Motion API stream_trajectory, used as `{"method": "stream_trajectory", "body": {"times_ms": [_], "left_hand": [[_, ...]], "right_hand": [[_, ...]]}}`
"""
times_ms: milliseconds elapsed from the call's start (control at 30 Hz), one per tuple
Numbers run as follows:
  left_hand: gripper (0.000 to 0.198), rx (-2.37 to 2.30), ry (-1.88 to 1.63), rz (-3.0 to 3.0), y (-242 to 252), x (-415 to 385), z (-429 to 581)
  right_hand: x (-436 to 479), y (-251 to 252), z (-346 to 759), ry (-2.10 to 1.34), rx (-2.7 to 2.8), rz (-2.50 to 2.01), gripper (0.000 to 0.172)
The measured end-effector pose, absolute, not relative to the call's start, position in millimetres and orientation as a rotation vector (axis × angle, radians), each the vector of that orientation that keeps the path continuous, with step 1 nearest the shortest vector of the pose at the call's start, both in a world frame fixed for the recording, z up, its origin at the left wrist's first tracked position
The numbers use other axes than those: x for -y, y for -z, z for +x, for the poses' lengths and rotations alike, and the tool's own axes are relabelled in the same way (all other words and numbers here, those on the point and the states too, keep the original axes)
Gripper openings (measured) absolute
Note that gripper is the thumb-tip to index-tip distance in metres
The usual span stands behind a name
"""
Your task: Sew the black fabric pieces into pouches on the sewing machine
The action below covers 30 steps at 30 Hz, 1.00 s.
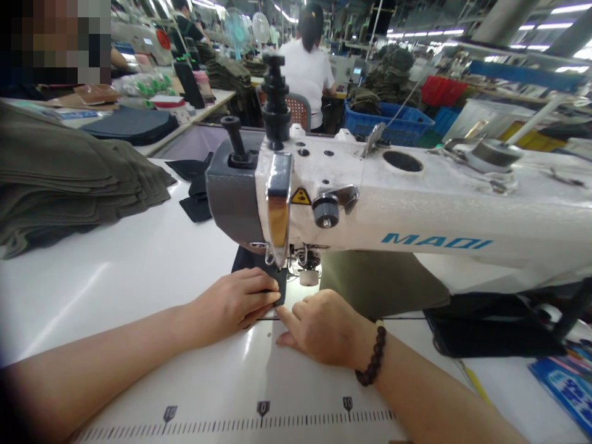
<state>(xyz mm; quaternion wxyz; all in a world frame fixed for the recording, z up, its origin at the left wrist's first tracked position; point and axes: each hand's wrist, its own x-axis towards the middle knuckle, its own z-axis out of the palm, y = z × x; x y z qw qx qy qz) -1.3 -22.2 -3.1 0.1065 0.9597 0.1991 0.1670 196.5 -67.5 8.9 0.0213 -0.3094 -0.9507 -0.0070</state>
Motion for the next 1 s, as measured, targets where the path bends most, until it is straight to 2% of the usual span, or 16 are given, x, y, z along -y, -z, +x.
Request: {"method": "stream_trajectory", "body": {"times_ms": [300, 533, 1000], "left_hand": [[0.024, -0.538, -0.336, 2.976, 0.9, 25.1, -3.0], [0.023, -0.417, -0.378, 2.977, -0.8, 22.8, -7.6], [0.021, -0.572, -0.385, 2.925, 7.2, 7.2, -7.8]], "right_hand": [[65.0, -13.5, 201.0, 0.028, 2.854, -1.005, 0.033], [65.0, -8.7, 197.3, 0.054, 2.882, -1.074, 0.029], [55.9, 1.6, 192.9, 0.063, 2.696, -1.314, 0.025]]}}
